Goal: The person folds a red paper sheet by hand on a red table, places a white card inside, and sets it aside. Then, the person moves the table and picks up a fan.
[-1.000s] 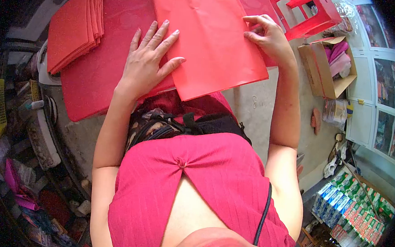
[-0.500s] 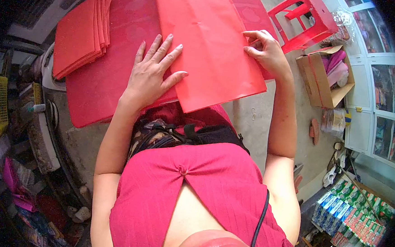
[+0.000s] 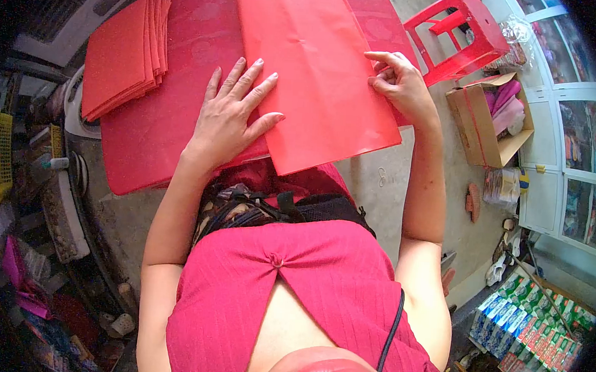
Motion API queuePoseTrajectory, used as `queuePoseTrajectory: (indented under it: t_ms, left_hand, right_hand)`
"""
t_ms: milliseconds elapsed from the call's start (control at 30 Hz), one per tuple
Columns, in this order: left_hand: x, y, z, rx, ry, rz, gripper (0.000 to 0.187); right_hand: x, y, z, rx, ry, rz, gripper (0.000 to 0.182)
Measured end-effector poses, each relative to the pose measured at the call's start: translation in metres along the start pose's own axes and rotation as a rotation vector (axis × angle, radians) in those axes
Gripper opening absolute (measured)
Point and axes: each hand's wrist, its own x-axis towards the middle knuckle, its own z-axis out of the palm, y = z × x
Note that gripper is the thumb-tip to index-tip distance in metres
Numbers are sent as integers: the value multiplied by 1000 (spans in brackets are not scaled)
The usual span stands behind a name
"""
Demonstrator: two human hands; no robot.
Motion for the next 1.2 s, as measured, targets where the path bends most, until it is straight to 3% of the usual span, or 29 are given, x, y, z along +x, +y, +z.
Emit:
queuePoseTrajectory:
  t_ms: [300,433,500,600,733,800,900,1133,1200]
  left_hand:
    - [13,1,-9,-5,32,46,57]
    - [45,0,-15,-4,-73,116,51]
    - [60,6,-14,-47,-166,14,56]
    - [70,8,-4,140,-54,109,61]
    - [76,12,2,189,-86,131,65]
    - [78,8,12,210,-5,174,66]
    - [81,10,18,132,-88,116,67]
    - [80,16,23,185,-74,128,67]
    - [79,15,26,184,-68,120,66]
  right_hand:
    - [0,3,2,-10,-4,-8,33]
    - [1,5,2,-9,-7,-27,33]
    - [1,6,2,1,-16,-21,32]
    - [3,9,2,8,-27,-28,32]
    - [0,9,1,22,-32,-32,31]
    - [3,12,2,18,-27,-54,31]
    - [3,12,2,8,-27,-46,31]
    - [3,11,1,22,-39,-32,31]
    - [7,3,-2,-136,-12,14,32]
